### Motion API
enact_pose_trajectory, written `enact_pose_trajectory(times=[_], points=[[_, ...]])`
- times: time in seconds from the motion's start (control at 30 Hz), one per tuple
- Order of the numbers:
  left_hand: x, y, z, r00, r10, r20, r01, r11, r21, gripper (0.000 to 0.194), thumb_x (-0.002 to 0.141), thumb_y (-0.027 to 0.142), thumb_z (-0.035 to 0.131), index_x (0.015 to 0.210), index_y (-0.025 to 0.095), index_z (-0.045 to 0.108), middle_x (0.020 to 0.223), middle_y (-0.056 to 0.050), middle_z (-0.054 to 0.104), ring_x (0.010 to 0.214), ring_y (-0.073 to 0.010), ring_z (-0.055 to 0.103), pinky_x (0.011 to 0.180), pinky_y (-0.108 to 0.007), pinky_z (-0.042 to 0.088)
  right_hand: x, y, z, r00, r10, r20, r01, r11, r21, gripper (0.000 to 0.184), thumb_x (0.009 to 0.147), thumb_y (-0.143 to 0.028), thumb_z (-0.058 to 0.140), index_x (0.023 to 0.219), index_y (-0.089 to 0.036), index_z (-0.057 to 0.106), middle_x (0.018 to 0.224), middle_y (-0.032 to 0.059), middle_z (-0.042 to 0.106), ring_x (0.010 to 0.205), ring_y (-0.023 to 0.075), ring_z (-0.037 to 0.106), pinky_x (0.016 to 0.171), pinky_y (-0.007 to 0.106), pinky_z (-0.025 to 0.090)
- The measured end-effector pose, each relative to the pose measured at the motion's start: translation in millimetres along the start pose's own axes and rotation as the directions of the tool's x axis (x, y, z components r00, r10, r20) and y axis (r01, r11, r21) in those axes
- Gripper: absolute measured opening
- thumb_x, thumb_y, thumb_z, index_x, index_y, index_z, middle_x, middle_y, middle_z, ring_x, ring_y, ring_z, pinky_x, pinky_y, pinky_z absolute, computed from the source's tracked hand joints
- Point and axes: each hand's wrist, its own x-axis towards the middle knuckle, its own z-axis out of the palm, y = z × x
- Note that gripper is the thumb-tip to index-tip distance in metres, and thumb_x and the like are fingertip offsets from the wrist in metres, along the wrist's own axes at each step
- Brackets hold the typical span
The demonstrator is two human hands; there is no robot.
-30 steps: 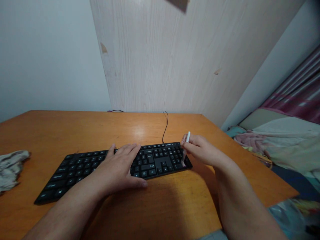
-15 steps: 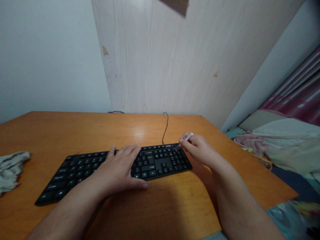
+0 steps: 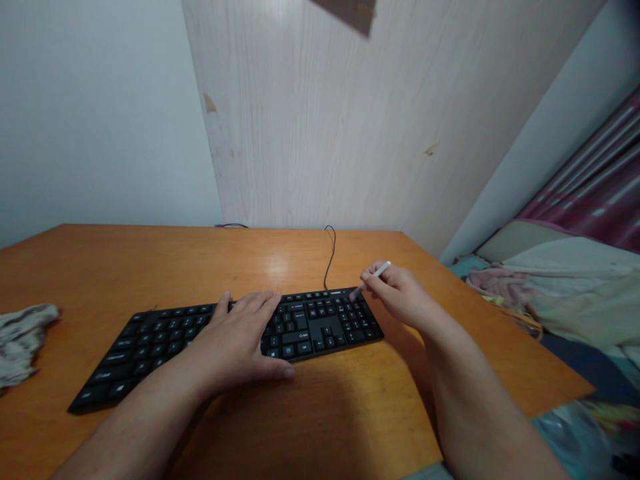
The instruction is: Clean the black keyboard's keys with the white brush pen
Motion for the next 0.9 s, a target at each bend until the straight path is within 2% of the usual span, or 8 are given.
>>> enact_pose_trajectory(times=[0.23,0.37,0.47,0.67,0.77,0.9], points=[[-1,-2,2.0,1.000,0.006,-0.026,-0.007,1.000,-0.013,0.130,0.058,0.086,0.067,0.162,0.017,0.032,0.165,-0.019,0.034,0.151,-0.0473,0.028,0.122,-0.068,0.003,2,3,-1,0.999,0.027,-0.047,-0.030,0.997,-0.074,0.026,0.097,-0.033,0.050,0.077,-0.021,0.063,0.080,0.0045,0.066,0.074,0.0194,0.059,0.069,0.032,0.040],[0,-2,2.1,1.000,0.002,-0.022,-0.002,1.000,-0.012,0.130,0.057,0.086,0.068,0.162,0.017,0.033,0.164,-0.019,0.035,0.151,-0.0473,0.029,0.123,-0.067,0.004,0,6,-6,0.998,0.054,0.021,-0.051,0.991,-0.121,0.028,0.094,-0.029,0.049,0.068,-0.021,0.055,0.069,0.0022,0.060,0.067,0.0187,0.056,0.064,0.032,0.037],[0,-2,2.6,1.000,0.000,-0.025,0.000,1.000,-0.005,0.129,0.057,0.086,0.068,0.161,0.018,0.034,0.165,-0.019,0.034,0.151,-0.0470,0.029,0.123,-0.067,0.003,-1,7,-11,0.994,0.079,0.071,-0.073,0.993,-0.093,0.027,0.092,-0.026,0.047,0.066,-0.022,0.053,0.065,0.0008,0.056,0.065,0.0180,0.054,0.062,0.031,0.036],[1,-2,2.9,1.000,0.000,-0.013,0.000,1.000,0.009,0.130,0.058,0.087,0.067,0.162,0.017,0.031,0.165,-0.020,0.032,0.151,-0.0458,0.028,0.122,-0.068,0.003,1,7,-9,0.997,0.063,-0.053,-0.068,0.993,-0.100,0.032,0.096,-0.035,0.049,0.068,-0.021,0.054,0.069,0.0014,0.059,0.066,0.0173,0.054,0.063,0.031,0.037],[1,-2,2.5,1.000,0.003,-0.013,-0.003,1.000,0.006,0.131,0.057,0.087,0.067,0.162,0.018,0.031,0.165,-0.020,0.033,0.151,-0.0462,0.029,0.122,-0.068,0.004,2,9,-7,0.999,0.033,-0.022,-0.035,0.995,-0.098,0.032,0.097,-0.036,0.049,0.069,-0.021,0.055,0.075,0.0029,0.063,0.070,0.0177,0.056,0.065,0.031,0.039],[0,-3,3.5,1.000,0.004,-0.024,-0.004,1.000,-0.004,0.131,0.057,0.087,0.068,0.162,0.019,0.032,0.164,-0.019,0.034,0.151,-0.0472,0.029,0.122,-0.067,0.004,-1,10,-10,0.996,0.055,0.066,-0.050,0.996,-0.075,0.029,0.094,-0.032,0.049,0.068,-0.021,0.056,0.071,0.0018,0.061,0.066,0.0173,0.055,0.063,0.031,0.039]])
